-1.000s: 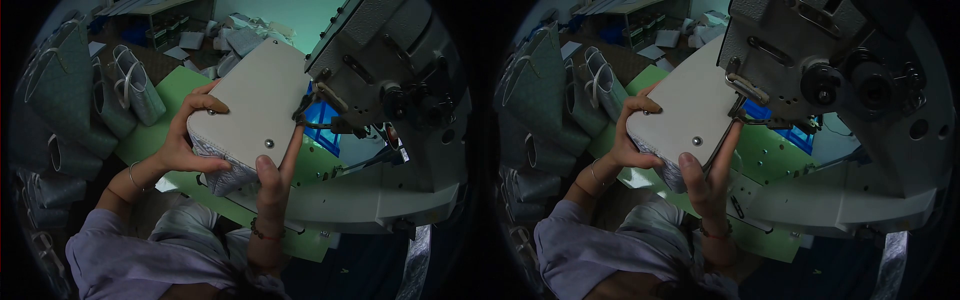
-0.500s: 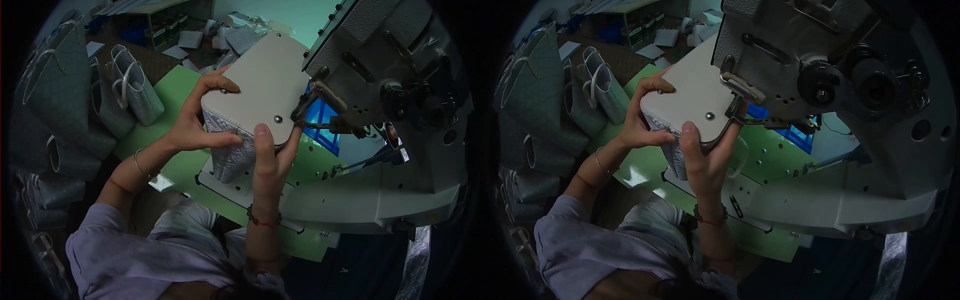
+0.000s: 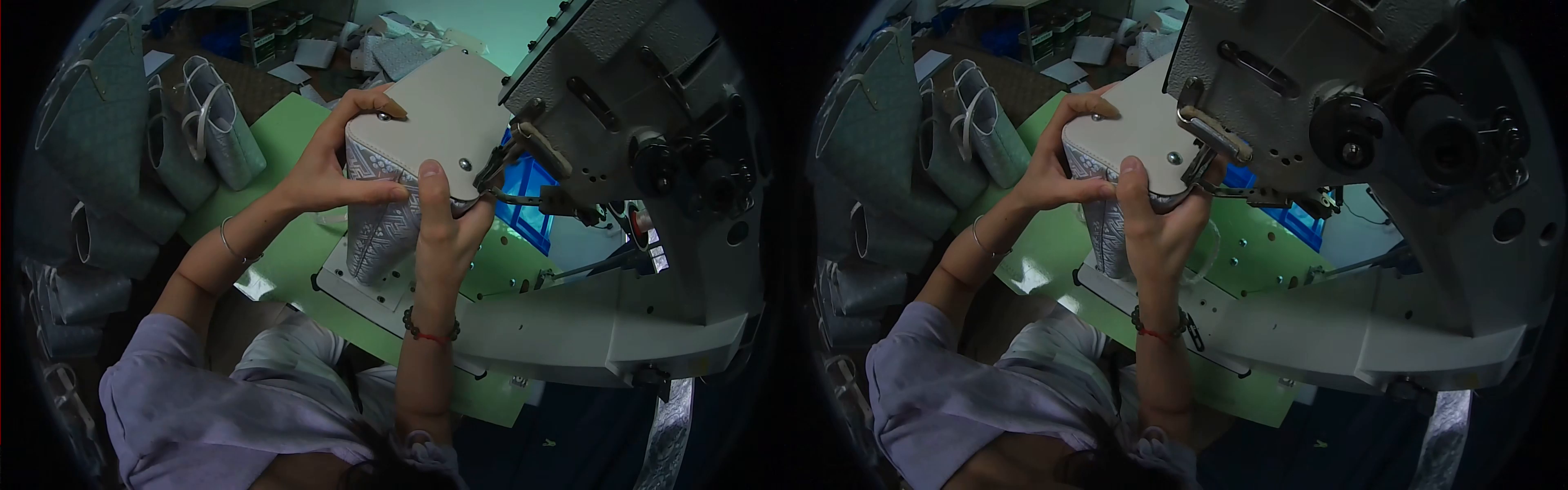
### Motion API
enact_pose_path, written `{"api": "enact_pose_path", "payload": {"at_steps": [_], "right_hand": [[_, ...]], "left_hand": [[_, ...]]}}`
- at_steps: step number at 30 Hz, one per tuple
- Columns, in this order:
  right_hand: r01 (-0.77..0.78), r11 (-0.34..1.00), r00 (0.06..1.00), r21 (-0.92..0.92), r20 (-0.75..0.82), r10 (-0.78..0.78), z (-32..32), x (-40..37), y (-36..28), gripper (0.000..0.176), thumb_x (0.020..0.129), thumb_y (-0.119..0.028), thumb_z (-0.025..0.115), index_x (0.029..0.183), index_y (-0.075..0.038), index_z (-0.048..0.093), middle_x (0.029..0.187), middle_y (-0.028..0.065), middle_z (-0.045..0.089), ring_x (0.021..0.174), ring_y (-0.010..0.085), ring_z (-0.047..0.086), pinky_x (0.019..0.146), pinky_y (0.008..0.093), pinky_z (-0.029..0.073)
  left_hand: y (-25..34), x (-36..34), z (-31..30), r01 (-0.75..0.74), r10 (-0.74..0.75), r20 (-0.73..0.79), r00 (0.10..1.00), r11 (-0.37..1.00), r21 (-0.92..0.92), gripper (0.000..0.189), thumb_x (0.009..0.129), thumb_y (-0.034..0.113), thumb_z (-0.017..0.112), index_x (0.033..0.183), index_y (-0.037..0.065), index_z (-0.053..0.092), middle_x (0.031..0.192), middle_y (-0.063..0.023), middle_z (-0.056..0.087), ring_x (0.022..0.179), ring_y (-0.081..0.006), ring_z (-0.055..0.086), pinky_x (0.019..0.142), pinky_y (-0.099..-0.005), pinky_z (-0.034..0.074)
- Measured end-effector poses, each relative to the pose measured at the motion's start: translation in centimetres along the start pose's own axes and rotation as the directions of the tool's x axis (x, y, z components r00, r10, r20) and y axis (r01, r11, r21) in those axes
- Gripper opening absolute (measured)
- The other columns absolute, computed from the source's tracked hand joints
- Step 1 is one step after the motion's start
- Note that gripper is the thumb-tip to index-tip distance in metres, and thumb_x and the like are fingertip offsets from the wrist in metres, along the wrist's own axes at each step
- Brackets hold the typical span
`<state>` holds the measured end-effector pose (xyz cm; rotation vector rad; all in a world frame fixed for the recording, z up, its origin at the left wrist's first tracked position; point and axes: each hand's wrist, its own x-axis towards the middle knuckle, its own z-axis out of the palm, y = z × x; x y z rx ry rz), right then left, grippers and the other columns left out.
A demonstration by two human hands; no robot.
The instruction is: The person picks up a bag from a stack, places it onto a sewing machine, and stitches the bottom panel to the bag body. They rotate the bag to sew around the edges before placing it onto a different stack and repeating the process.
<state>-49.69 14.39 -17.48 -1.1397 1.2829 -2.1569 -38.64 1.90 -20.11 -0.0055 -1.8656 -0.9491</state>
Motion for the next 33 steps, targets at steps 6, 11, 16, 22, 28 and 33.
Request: {"api": "enact_pose_path", "payload": {"at_steps": [6, 11, 16, 22, 28, 33], "right_hand": [[-0.048, 0.999, 0.998, 0.007, 0.04, 0.048, -0.4, 0.6, 0.1, 0.052, 0.083, -0.013, 0.069, 0.123, 0.002, 0.041, 0.109, 0.0147, 0.06, 0.094, 0.0179, 0.063, 0.079, 0.03, 0.053], [-0.083, 0.996, 0.989, 0.026, 0.127, 0.079, -1.3, 1.0, -0.4, 0.054, 0.082, -0.017, 0.068, 0.126, 0.002, 0.044, 0.111, 0.0133, 0.059, 0.093, 0.0187, 0.061, 0.083, 0.0321, 0.051], [-0.165, 0.984, 0.941, 0.065, 0.309, 0.137, -3.1, 1.6, -0.2, 0.056, 0.082, -0.018, 0.065, 0.131, 0.003, 0.045, 0.118, 0.0139, 0.057, 0.103, 0.0198, 0.057, 0.09, 0.0328, 0.046], [-0.214, 0.972, 0.909, 0.095, 0.385, 0.162, -4.1, 1.8, -0.6, 0.065, 0.079, -0.023, 0.066, 0.135, 0.002, 0.044, 0.122, 0.0135, 0.056, 0.111, 0.0193, 0.054, 0.099, 0.034, 0.041], [-0.218, 0.975, 0.87, 0.039, 0.46, 0.176, -5.6, 2.3, -0.5, 0.065, 0.08, -0.024, 0.065, 0.135, 0.002, 0.044, 0.122, 0.0125, 0.057, 0.113, 0.0186, 0.053, 0.101, 0.0335, 0.039], [-0.219, 0.973, 0.88, 0.079, 0.447, 0.161, -5.5, 1.6, -0.5, 0.058, 0.082, -0.019, 0.065, 0.133, 0.001, 0.047, 0.121, 0.0114, 0.057, 0.112, 0.0186, 0.054, 0.101, 0.0335, 0.039]], "left_hand": [[0.4, -0.1, 0.7, 0.065, -0.068, -0.065, 0.996, 0.997, -0.047, 0.077, 0.062, 0.018, 0.089, 0.124, 0.006, 0.045, 0.125, -0.0079, 0.049, 0.121, -0.0198, 0.044, 0.106, -0.0349, 0.033], [2.4, -1.8, 2.3, 0.163, -0.161, -0.203, 0.966, 0.987, -0.004, 0.079, 0.062, 0.023, 0.089, 0.124, 0.004, 0.044, 0.123, -0.0098, 0.045, 0.123, -0.0229, 0.04, 0.105, -0.0358, 0.032], [5.1, -3.5, 4.1, 0.17, -0.09, -0.275, 0.957, 0.943, 0.284, 0.083, 0.065, 0.027, 0.088, 0.128, 0.002, 0.04, 0.13, -0.0137, 0.036, 0.132, -0.033, 0.023, 0.108, -0.0419, 0.027], [7.3, -5.4, 6.8, 0.123, 0.031, -0.296, 0.955, 0.865, 0.486, 0.088, 0.068, 0.027, 0.085, 0.132, -0.003, 0.034, 0.134, -0.0187, 0.031, 0.134, -0.0412, 0.01, 0.109, -0.0484, 0.02], [10.4, -8.5, 8.4, 0.144, 0.008, -0.285, 0.958, 0.848, 0.51, 0.092, 0.067, 0.033, 0.083, 0.136, -0.004, 0.035, 0.145, -0.0229, 0.023, 0.137, -0.0462, 0.009, 0.11, -0.0518, 0.017], [14.4, -4.2, 0.1, -0.202, -0.105, 0.407, 0.907, 0.741, 0.641, 0.077, 0.064, 0.04, 0.084, 0.128, 0.009, 0.055, 0.145, -0.0268, 0.026, 0.14, -0.0433, 0.021, 0.11, -0.0539, 0.023]]}}
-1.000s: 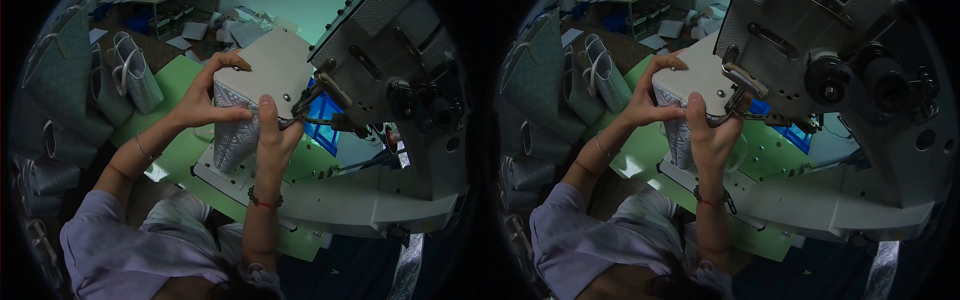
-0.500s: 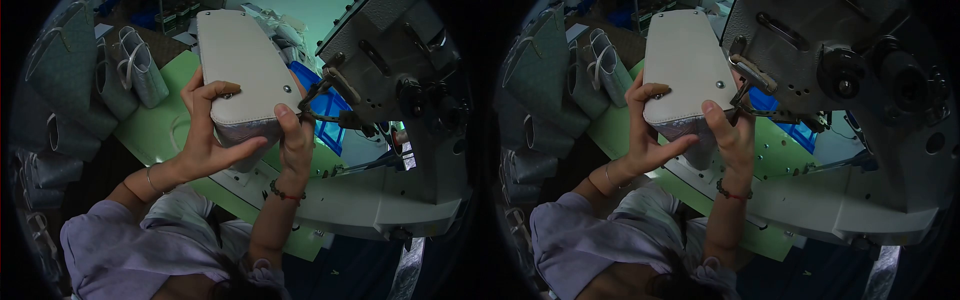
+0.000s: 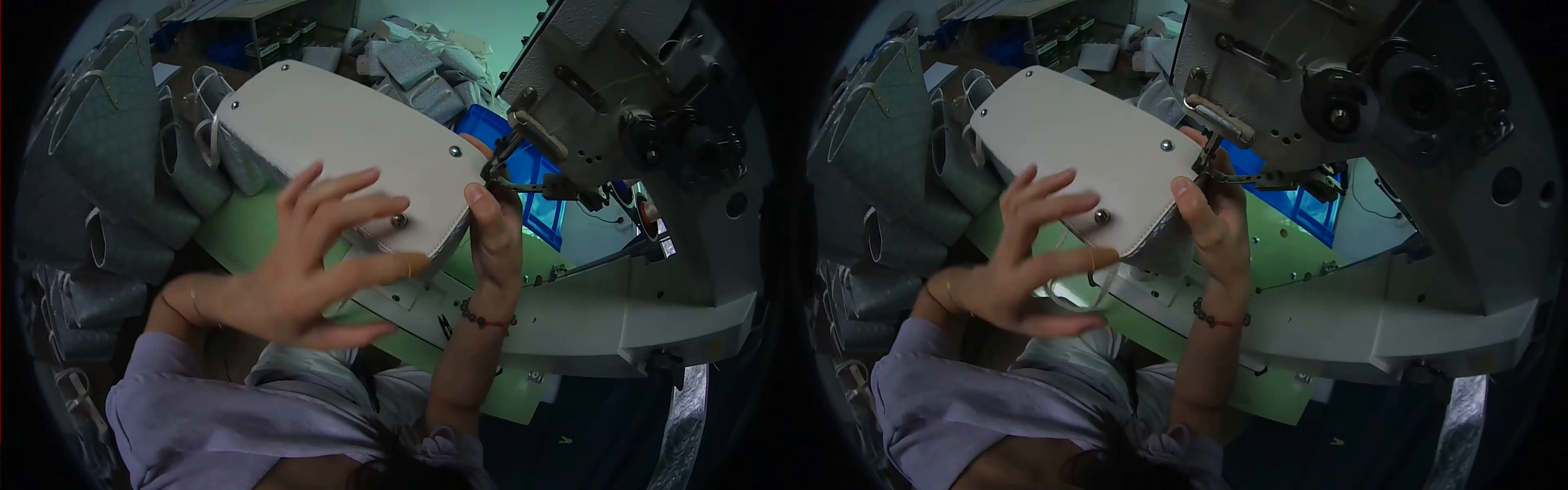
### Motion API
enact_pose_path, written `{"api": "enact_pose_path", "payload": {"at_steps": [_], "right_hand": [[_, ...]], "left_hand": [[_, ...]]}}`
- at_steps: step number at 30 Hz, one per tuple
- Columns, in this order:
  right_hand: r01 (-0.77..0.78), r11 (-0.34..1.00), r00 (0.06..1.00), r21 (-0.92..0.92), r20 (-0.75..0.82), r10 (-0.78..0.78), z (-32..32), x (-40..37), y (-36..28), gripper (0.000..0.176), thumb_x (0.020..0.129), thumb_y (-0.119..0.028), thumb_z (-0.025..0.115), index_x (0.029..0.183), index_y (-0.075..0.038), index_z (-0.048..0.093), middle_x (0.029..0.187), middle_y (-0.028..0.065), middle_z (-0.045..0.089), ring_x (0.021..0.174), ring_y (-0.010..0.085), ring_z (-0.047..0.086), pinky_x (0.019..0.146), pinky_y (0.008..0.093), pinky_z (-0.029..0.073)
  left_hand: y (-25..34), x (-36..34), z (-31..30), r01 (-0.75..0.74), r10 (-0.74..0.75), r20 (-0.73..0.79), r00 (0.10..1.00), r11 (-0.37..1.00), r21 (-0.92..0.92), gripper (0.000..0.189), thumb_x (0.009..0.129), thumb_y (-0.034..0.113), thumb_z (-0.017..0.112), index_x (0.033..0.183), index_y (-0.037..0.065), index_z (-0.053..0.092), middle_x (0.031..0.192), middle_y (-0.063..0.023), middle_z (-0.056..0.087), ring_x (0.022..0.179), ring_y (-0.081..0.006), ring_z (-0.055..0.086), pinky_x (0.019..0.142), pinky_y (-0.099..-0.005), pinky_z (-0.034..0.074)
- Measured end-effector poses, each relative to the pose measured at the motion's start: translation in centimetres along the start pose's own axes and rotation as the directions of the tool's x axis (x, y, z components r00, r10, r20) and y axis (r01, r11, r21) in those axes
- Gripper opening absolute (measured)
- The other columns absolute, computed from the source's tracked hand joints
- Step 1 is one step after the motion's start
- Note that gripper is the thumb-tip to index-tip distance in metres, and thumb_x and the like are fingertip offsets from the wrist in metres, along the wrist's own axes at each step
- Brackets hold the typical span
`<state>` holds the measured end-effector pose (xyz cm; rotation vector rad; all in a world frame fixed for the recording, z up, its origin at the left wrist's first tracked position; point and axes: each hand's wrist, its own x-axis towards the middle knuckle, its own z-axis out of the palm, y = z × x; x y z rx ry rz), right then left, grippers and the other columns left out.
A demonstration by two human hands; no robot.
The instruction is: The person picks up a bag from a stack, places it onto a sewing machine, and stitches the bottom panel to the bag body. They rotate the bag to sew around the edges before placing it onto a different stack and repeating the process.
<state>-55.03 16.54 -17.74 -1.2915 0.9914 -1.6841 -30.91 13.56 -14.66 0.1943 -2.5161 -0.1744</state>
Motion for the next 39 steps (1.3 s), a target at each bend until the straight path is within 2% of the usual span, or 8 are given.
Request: {"api": "enact_pose_path", "payload": {"at_steps": [3, 5, 6, 8, 11, 14, 20, 39], "right_hand": [[0.168, 0.984, 0.948, 0.052, -0.28, -0.148, 3.3, -2.0, 1.0, 0.053, 0.083, -0.013, 0.065, 0.132, 0.0, 0.048, 0.118, 0.0112, 0.058, 0.112, 0.0189, 0.053, 0.101, 0.0338, 0.039], [0.338, 0.903, 0.72, -0.266, -0.545, -0.43, 6.2, -3.8, 1.9, 0.044, 0.081, -0.011, 0.068, 0.122, -0.001, 0.057, 0.115, 0.0125, 0.06, 0.112, 0.0211, 0.055, 0.1, 0.036, 0.041], [0.348, 0.897, 0.711, -0.272, -0.547, -0.442, 7.0, -4.7, 2.1, 0.044, 0.081, -0.011, 0.068, 0.122, -0.001, 0.057, 0.115, 0.0125, 0.06, 0.112, 0.0211, 0.055, 0.1, 0.036, 0.041], [0.298, 0.567, 0.671, -0.768, -0.254, -0.697, 7.9, -6.0, 2.3, 0.036, 0.083, -0.008, 0.066, 0.117, 0.002, 0.062, 0.117, 0.0154, 0.059, 0.111, 0.028, 0.057, 0.099, 0.0392, 0.043], [0.273, 0.356, 0.759, -0.894, -0.027, -0.651, 8.8, -7.0, 0.5, 0.029, 0.081, -0.008, 0.067, 0.109, -0.001, 0.068, 0.115, 0.0126, 0.062, 0.11, 0.0307, 0.058, 0.096, 0.0402, 0.045], [0.243, 0.323, 0.813, -0.914, 0.01, -0.583, 9.1, -7.3, -0.8, 0.029, 0.08, -0.007, 0.067, 0.108, -0.002, 0.069, 0.112, 0.0086, 0.065, 0.111, 0.0322, 0.058, 0.096, 0.0399, 0.046], [0.232, 0.353, 0.851, -0.906, 0.013, -0.526, 8.5, -7.3, -1.4, 0.029, 0.082, -0.007, 0.064, 0.109, -0.002, 0.069, 0.113, 0.0095, 0.065, 0.113, 0.0317, 0.057, 0.096, 0.0401, 0.046], [0.254, 0.364, 0.842, -0.896, 0.02, -0.539, 6.6, -6.3, -1.4, 0.027, 0.08, -0.006, 0.069, 0.107, -0.005, 0.071, 0.112, 0.0069, 0.064, 0.106, 0.0277, 0.06, 0.094, 0.0394, 0.048]], "left_hand": [[-6.7, 5.9, -3.8, -0.241, 0.245, 0.215, 0.945, 0.969, -0.044, 0.083, 0.06, 0.037, 0.082, 0.135, 0.019, 0.052, 0.142, -0.0217, 0.035, 0.132, -0.0411, 0.036, 0.106, -0.0547, 0.028], [-9.5, 9.0, -3.3, -0.337, 0.397, 0.357, 0.845, 0.915, -0.221, 0.092, 0.057, 0.034, 0.08, 0.142, 0.025, 0.045, 0.139, -0.0233, 0.038, 0.127, -0.0416, 0.038, 0.103, -0.0527, 0.031], [-9.3, 9.7, -3.0, -0.351, 0.408, 0.356, 0.841, 0.911, -0.216, 0.092, 0.057, 0.034, 0.08, 0.142, 0.025, 0.045, 0.139, -0.0233, 0.038, 0.127, -0.0416, 0.038, 0.103, -0.0527, 0.031], [-9.0, 10.8, -2.6, -0.426, 0.493, 0.421, 0.761, 0.87, -0.249, 0.095, 0.055, 0.032, 0.079, 0.143, 0.028, 0.044, 0.139, -0.0228, 0.038, 0.125, -0.0405, 0.04, 0.1, -0.0508, 0.034], [-8.5, 10.9, -2.6, -0.465, 0.503, 0.427, 0.752, 0.863, -0.196, 0.094, 0.054, 0.032, 0.079, 0.142, 0.029, 0.047, 0.139, -0.022, 0.038, 0.121, -0.0402, 0.044, 0.098, -0.0491, 0.036], [-8.7, 10.7, -2.6, -0.455, 0.513, 0.408, 0.755, 0.858, -0.239, 0.087, 0.056, 0.033, 0.078, 0.139, 0.029, 0.051, 0.138, -0.021, 0.039, 0.118, -0.0399, 0.047, 0.097, -0.0485, 0.038], [-9.4, 9.9, -1.7, -0.473, 0.539, 0.245, 0.806, 0.835, -0.283, 0.071, 0.061, 0.032, 0.077, 0.13, 0.024, 0.061, 0.134, -0.0199, 0.045, 0.117, -0.0372, 0.05, 0.096, -0.0479, 0.04], [-9.8, 10.5, -0.9, -0.459, 0.508, 0.193, 0.839, 0.853, -0.249, 0.064, 0.057, 0.036, 0.081, 0.118, 0.022, 0.068, 0.133, -0.0087, 0.053, 0.124, -0.043, 0.044, 0.097, -0.0548, 0.04]]}}
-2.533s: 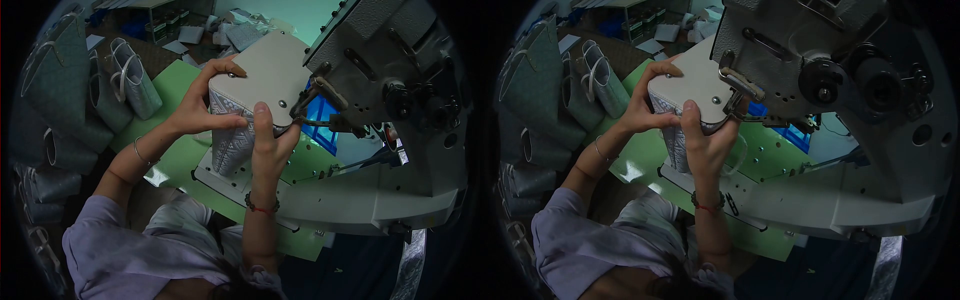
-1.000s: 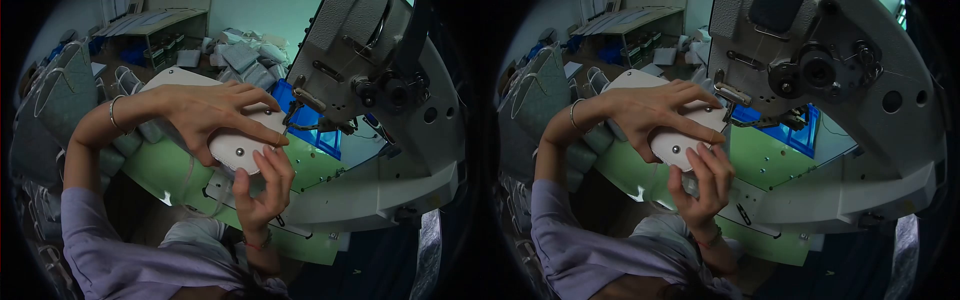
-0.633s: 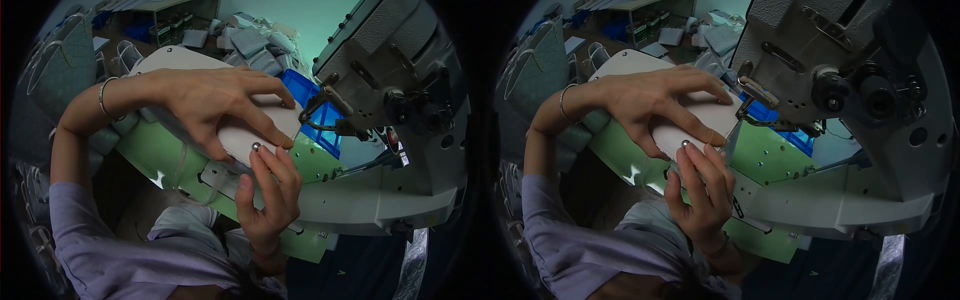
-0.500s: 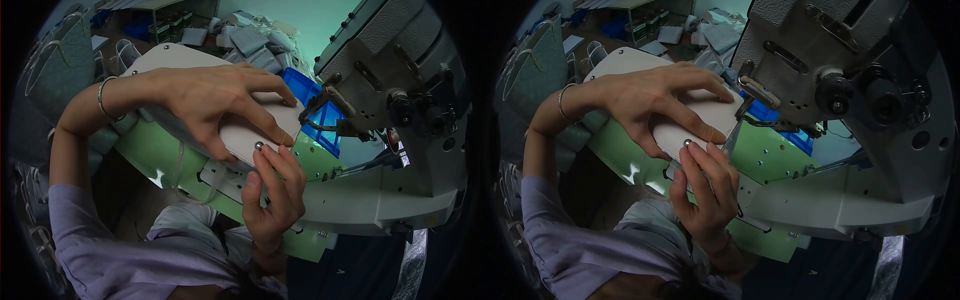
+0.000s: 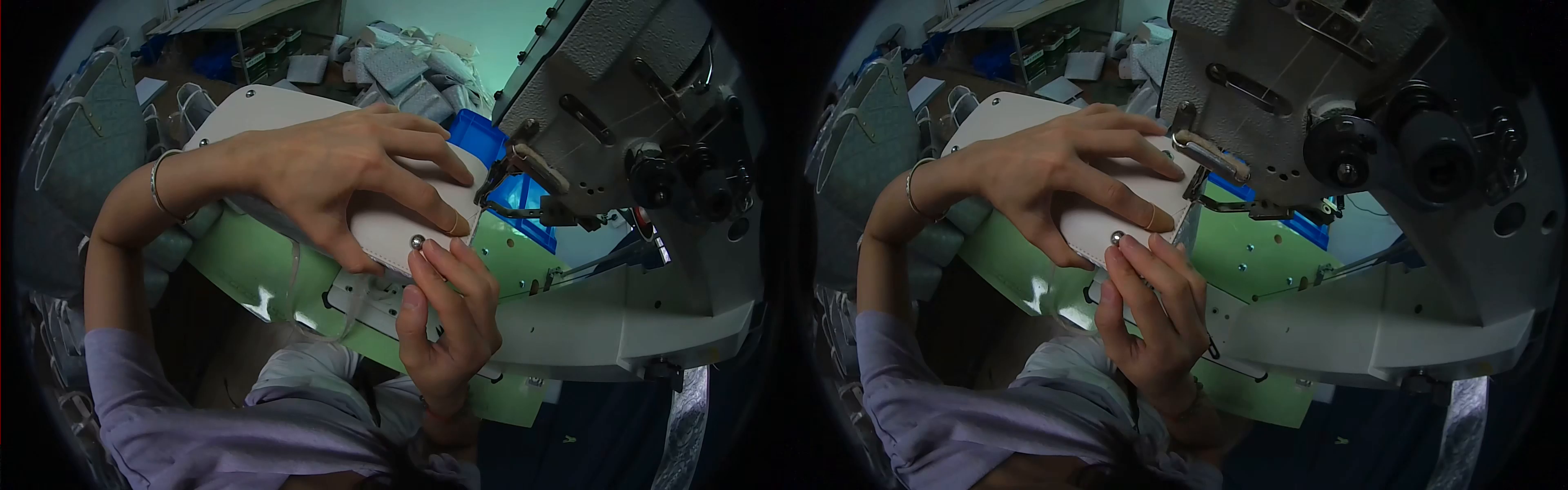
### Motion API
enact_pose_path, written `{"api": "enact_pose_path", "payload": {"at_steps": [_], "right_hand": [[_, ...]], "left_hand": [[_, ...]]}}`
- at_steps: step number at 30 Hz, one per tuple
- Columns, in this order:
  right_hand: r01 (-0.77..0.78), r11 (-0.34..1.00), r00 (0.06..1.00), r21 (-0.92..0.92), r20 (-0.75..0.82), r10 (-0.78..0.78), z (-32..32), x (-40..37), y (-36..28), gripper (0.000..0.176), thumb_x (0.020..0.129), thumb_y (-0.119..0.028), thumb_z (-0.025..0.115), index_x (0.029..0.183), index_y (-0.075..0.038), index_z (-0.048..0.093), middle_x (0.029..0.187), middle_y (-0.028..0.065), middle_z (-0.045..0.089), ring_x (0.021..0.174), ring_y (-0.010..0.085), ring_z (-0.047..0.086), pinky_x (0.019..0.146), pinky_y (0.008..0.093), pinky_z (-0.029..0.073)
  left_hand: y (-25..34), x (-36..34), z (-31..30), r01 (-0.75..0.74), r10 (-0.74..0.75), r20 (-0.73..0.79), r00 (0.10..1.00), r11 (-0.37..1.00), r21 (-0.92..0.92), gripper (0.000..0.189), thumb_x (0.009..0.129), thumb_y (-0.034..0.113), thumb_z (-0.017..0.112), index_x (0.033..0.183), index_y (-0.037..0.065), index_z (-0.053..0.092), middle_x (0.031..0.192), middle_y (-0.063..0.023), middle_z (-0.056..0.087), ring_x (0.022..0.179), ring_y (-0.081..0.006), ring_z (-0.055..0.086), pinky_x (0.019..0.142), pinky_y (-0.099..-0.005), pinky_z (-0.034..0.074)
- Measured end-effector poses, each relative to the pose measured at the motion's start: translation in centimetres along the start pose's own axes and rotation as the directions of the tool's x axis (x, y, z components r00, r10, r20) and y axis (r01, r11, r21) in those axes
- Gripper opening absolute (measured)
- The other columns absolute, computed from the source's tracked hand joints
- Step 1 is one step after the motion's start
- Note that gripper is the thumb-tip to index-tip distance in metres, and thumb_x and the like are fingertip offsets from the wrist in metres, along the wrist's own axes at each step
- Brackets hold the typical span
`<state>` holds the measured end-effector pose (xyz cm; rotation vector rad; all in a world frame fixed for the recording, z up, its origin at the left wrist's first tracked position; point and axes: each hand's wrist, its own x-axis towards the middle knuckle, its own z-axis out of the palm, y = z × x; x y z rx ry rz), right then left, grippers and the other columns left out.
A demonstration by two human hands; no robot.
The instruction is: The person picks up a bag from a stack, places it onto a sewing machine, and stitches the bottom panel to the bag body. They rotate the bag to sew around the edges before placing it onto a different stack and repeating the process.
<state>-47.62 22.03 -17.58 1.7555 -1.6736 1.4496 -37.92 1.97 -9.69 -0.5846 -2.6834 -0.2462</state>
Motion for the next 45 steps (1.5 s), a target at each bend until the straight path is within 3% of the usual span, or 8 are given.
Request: {"api": "enact_pose_path", "payload": {"at_steps": [6, 8, 27, 29, 33, 36, 38, 45], "right_hand": [[0.006, 1.0, 0.989, -0.019, -0.145, -0.009, 0.7, -1.2, 1.5, 0.028, 0.08, -0.006, 0.068, 0.108, -0.007, 0.069, 0.117, 0.0113, 0.061, 0.104, 0.029, 0.06, 0.091, 0.0385, 0.05], [-0.057, 0.995, 0.98, 0.084, -0.184, 0.071, 0.6, -1.9, 1.9, 0.027, 0.081, -0.007, 0.066, 0.108, -0.006, 0.068, 0.117, 0.013, 0.061, 0.102, 0.0281, 0.061, 0.086, 0.037, 0.052], [-0.043, 0.991, 0.99, 0.124, -0.131, 0.059, -0.3, -1.6, 2.6, 0.029, 0.08, -0.01, 0.067, 0.109, -0.005, 0.068, 0.117, 0.0148, 0.061, 0.101, 0.0272, 0.063, 0.083, 0.0352, 0.054], [-0.051, 0.991, 0.996, 0.127, -0.06, 0.059, -0.6, -1.5, 2.5, 0.03, 0.081, -0.007, 0.06, 0.109, 0.002, 0.065, 0.12, 0.0207, 0.057, 0.109, 0.0294, 0.06, 0.09, 0.0374, 0.052], [-0.061, 0.988, 0.994, 0.145, -0.083, 0.073, -1.2, -0.9, 2.6, 0.028, 0.08, -0.009, 0.066, 0.107, -0.003, 0.069, 0.115, 0.0159, 0.062, 0.101, 0.0264, 0.063, 0.083, 0.0347, 0.054], [-0.138, 0.97, 0.985, 0.198, -0.074, 0.156, -2.1, -0.4, 3.3, 0.025, 0.081, -0.008, 0.063, 0.104, -0.001, 0.069, 0.114, 0.0187, 0.062, 0.101, 0.0274, 0.063, 0.084, 0.0364, 0.054], [-0.174, 0.956, 0.963, 0.237, -0.16, 0.215, -2.1, 0.2, 3.9, 0.022, 0.083, -0.007, 0.059, 0.102, 0.001, 0.068, 0.113, 0.021, 0.061, 0.103, 0.0282, 0.062, 0.087, 0.038, 0.052], [-0.245, 0.921, 0.941, 0.302, -0.156, 0.301, -2.7, 1.5, 4.4, 0.021, 0.085, -0.005, 0.057, 0.101, 0.002, 0.068, 0.112, 0.02, 0.061, 0.106, 0.0272, 0.06, 0.093, 0.0357, 0.047]], "left_hand": [[0.1, -0.1, 0.1, 0.016, -0.016, -0.022, 1.0, 1.0, 0.001, 0.063, 0.055, 0.035, 0.082, 0.116, 0.021, 0.069, 0.133, -0.0085, 0.054, 0.124, -0.0431, 0.046, 0.096, -0.0545, 0.041], [0.2, 0.0, 0.0, 0.029, -0.029, -0.021, 0.999, 0.999, 0.014, 0.062, 0.055, 0.035, 0.082, 0.115, 0.021, 0.069, 0.133, -0.0083, 0.055, 0.124, -0.0435, 0.046, 0.096, -0.0542, 0.041], [-0.3, 0.5, -0.4, 0.037, -0.038, 0.028, 0.999, 0.999, 0.02, 0.063, 0.054, 0.034, 0.083, 0.114, 0.022, 0.069, 0.135, -0.0071, 0.053, 0.125, -0.0434, 0.045, 0.1, -0.0566, 0.038], [-0.4, 0.4, -0.4, 0.037, -0.037, 0.028, 0.999, 0.999, -0.001, 0.064, 0.053, 0.034, 0.084, 0.114, 0.022, 0.069, 0.136, -0.0073, 0.053, 0.126, -0.043, 0.044, 0.101, -0.0565, 0.037], [-0.3, 0.5, -0.4, 0.05, -0.049, 0.04, 0.998, 0.998, -0.029, 0.065, 0.052, 0.034, 0.084, 0.114, 0.022, 0.068, 0.136, -0.0075, 0.053, 0.127, -0.0424, 0.043, 0.102, -0.0566, 0.037], [-0.2, 0.6, -0.5, 0.068, -0.065, 0.05, 0.997, 0.997, -0.049, 0.065, 0.052, 0.033, 0.084, 0.114, 0.022, 0.068, 0.136, -0.0075, 0.052, 0.128, -0.0419, 0.043, 0.103, -0.0566, 0.036], [-0.2, 0.6, -0.5, 0.054, -0.053, 0.048, 0.997, 0.998, -0.014, 0.065, 0.052, 0.033, 0.083, 0.114, 0.022, 0.068, 0.136, -0.0073, 0.053, 0.127, -0.0419, 0.043, 0.103, -0.0568, 0.037], [-0.3, 0.6, -0.6, 0.058, -0.058, 0.057, 0.997, 0.998, 0.002, 0.065, 0.052, 0.034, 0.082, 0.114, 0.021, 0.068, 0.136, -0.0072, 0.053, 0.127, -0.042, 0.044, 0.102, -0.057, 0.037]]}}
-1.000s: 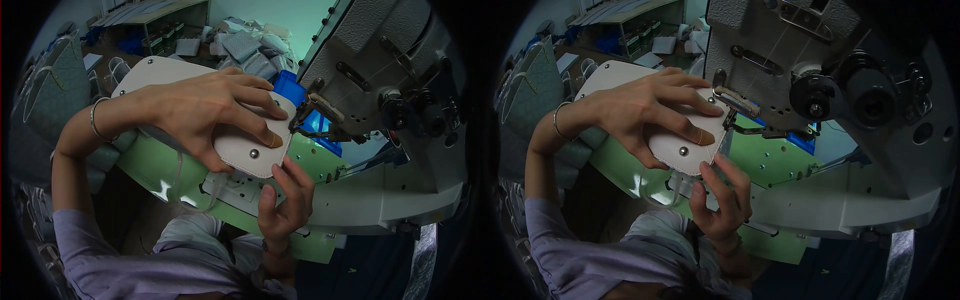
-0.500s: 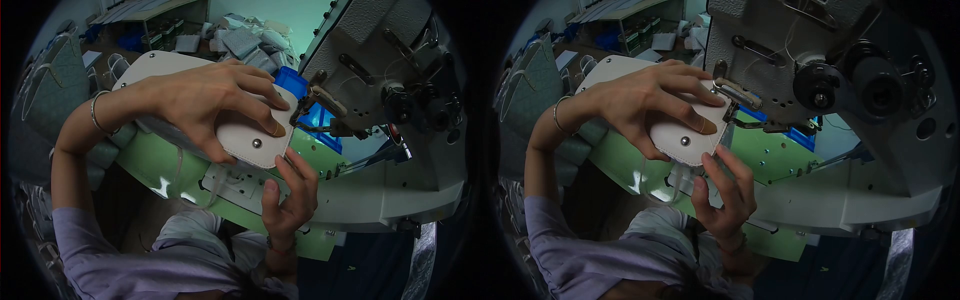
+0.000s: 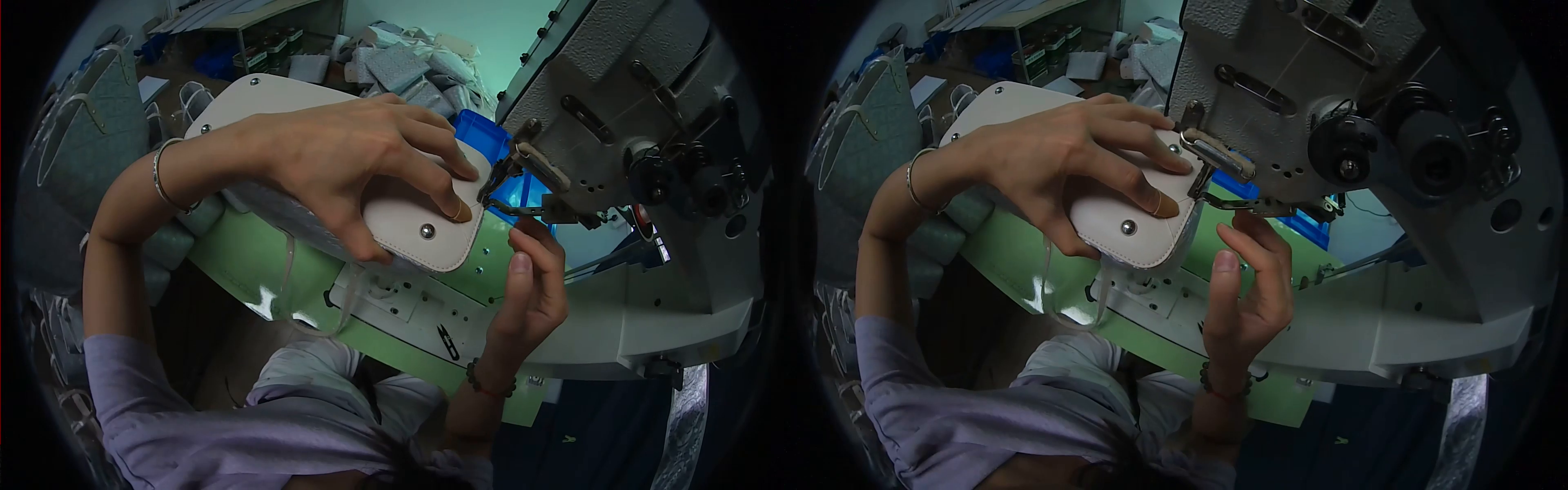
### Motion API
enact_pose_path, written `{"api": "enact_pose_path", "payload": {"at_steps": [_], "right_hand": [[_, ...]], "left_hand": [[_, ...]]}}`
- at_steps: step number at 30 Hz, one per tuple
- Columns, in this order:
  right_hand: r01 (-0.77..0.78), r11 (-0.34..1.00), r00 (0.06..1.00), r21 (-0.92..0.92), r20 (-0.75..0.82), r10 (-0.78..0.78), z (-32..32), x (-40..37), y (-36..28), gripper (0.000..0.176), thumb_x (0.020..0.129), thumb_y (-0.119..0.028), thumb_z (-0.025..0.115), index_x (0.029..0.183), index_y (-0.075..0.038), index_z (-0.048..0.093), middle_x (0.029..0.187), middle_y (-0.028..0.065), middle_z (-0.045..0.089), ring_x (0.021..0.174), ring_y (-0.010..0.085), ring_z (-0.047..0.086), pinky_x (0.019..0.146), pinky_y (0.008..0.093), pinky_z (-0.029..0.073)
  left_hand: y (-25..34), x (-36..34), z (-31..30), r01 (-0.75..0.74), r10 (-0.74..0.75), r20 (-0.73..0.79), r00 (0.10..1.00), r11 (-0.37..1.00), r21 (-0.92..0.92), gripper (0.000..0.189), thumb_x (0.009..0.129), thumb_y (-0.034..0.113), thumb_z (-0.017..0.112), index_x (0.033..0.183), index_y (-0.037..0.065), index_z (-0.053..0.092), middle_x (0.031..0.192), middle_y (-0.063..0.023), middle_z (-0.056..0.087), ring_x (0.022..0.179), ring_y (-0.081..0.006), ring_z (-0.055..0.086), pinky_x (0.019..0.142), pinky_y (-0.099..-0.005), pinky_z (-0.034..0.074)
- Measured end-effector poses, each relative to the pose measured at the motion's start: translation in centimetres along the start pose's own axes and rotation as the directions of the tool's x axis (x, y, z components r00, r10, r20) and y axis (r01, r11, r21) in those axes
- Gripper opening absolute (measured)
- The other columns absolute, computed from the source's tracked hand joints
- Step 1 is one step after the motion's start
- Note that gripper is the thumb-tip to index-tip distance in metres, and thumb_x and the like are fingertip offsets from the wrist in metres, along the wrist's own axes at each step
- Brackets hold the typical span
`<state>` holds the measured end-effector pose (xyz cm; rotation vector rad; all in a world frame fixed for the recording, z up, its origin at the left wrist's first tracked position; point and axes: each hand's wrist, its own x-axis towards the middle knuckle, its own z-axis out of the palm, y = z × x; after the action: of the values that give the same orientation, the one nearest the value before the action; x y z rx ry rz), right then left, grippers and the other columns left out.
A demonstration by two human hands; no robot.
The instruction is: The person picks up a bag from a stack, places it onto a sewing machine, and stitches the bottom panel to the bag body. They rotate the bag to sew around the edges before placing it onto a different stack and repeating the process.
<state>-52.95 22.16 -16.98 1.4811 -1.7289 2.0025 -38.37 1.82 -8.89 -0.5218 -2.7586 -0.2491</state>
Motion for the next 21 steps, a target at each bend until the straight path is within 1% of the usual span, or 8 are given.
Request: {"api": "enact_pose_path", "payload": {"at_steps": [3, 6, 8, 9, 11, 15, 17, 21], "right_hand": [[-0.034, 0.999, 0.999, 0.013, -0.002, 0.034, -0.3, 0.3, -0.2, 0.02, 0.086, -0.003, 0.055, 0.101, 0.003, 0.067, 0.11, 0.0178, 0.062, 0.104, 0.0237, 0.06, 0.091, 0.0326, 0.046], [-0.119, 0.992, 0.993, 0.03, 0.023, 0.119, -0.6, 0.7, -0.5, 0.02, 0.088, -0.001, 0.054, 0.102, 0.004, 0.066, 0.107, 0.014, 0.063, 0.1, 0.0182, 0.059, 0.088, 0.029, 0.045], [-0.145, 0.986, 0.989, 0.084, 0.047, 0.142, -0.5, 1.0, -0.6, 0.02, 0.088, 0.0, 0.054, 0.104, 0.004, 0.066, 0.106, 0.0112, 0.064, 0.098, 0.0145, 0.057, 0.086, 0.0266, 0.044], [-0.144, 0.986, 0.989, 0.083, 0.047, 0.14, -0.6, 1.1, -0.7, 0.02, 0.088, 0.0, 0.054, 0.104, 0.004, 0.066, 0.106, 0.0112, 0.064, 0.098, 0.0145, 0.057, 0.086, 0.0266, 0.044], [-0.177, 0.976, 0.975, 0.125, 0.161, 0.156, -1.0, 1.4, -0.8, 0.021, 0.088, 0.002, 0.053, 0.105, 0.004, 0.065, 0.107, 0.0105, 0.064, 0.097, 0.0138, 0.057, 0.086, 0.0265, 0.044], [-0.208, 0.973, 0.965, 0.101, 0.181, 0.188, -1.2, 1.8, -1.4, 0.022, 0.087, 0.004, 0.05, 0.103, 0.004, 0.065, 0.108, 0.0114, 0.064, 0.099, 0.014, 0.058, 0.088, 0.0264, 0.044], [-0.085, 0.962, 0.989, 0.259, 0.142, 0.049, -1.2, 2.5, -1.7, 0.022, 0.087, 0.006, 0.048, 0.101, 0.005, 0.065, 0.107, 0.0124, 0.064, 0.101, 0.0145, 0.058, 0.091, 0.0265, 0.043], [-0.143, 0.941, 0.978, 0.306, 0.188, 0.088, -1.3, 3.4, -2.0, 0.021, 0.087, 0.005, 0.048, 0.1, 0.005, 0.064, 0.109, 0.014, 0.064, 0.104, 0.0166, 0.058, 0.094, 0.0275, 0.042]], "left_hand": [[-0.2, 0.0, 0.1, -0.01, 0.01, -0.001, 1.0, 0.999, -0.035, 0.065, 0.053, 0.035, 0.082, 0.115, 0.02, 0.068, 0.136, -0.0081, 0.053, 0.125, -0.0421, 0.045, 0.102, -0.0566, 0.038], [-0.1, 0.1, 0.0, 0.001, -0.001, 0.003, 1.0, 0.998, -0.066, 0.066, 0.054, 0.034, 0.081, 0.116, 0.018, 0.067, 0.135, -0.0093, 0.054, 0.125, -0.0414, 0.045, 0.101, -0.0557, 0.039], [0.2, 0.2, -0.2, -0.042, 0.041, -0.038, 0.998, 0.999, -0.006, 0.059, 0.057, 0.03, 0.08, 0.112, 0.012, 0.067, 0.125, -0.0123, 0.058, 0.113, -0.0332, 0.056, 0.092, -0.0453, 0.048], [0.3, 0.2, -0.2, -0.043, 0.043, -0.04, 0.998, 0.999, -0.006, 0.059, 0.057, 0.03, 0.08, 0.112, 0.012, 0.067, 0.125, -0.0123, 0.058, 0.113, -0.0332, 0.056, 0.092, -0.0453, 0.048], [0.3, 0.2, -0.3, 0.053, -0.05, 0.04, 0.998, 0.995, -0.08, 0.064, 0.056, 0.035, 0.081, 0.116, 0.016, 0.068, 0.134, -0.0103, 0.054, 0.125, -0.0385, 0.046, 0.102, -0.0531, 0.039], [0.2, 0.1, -0.3, 0.066, -0.061, 0.045, 0.997, 0.992, -0.105, 0.063, 0.057, 0.034, 0.081, 0.116, 0.016, 0.068, 0.134, -0.01, 0.054, 0.125, -0.0382, 0.046, 0.103, -0.0528, 0.038], [0.1, 0.0, -0.4, 0.019, -0.018, 0.031, 0.999, 0.999, -0.038, 0.064, 0.056, 0.034, 0.081, 0.117, 0.017, 0.068, 0.134, -0.0095, 0.054, 0.125, -0.0385, 0.046, 0.104, -0.0537, 0.038], [-0.1, 0.0, -0.2, 0.017, -0.017, 0.023, 1.0, 1.0, -0.01, 0.065, 0.056, 0.035, 0.082, 0.117, 0.018, 0.067, 0.134, -0.0091, 0.053, 0.125, -0.0393, 0.046, 0.104, -0.0552, 0.037]]}}
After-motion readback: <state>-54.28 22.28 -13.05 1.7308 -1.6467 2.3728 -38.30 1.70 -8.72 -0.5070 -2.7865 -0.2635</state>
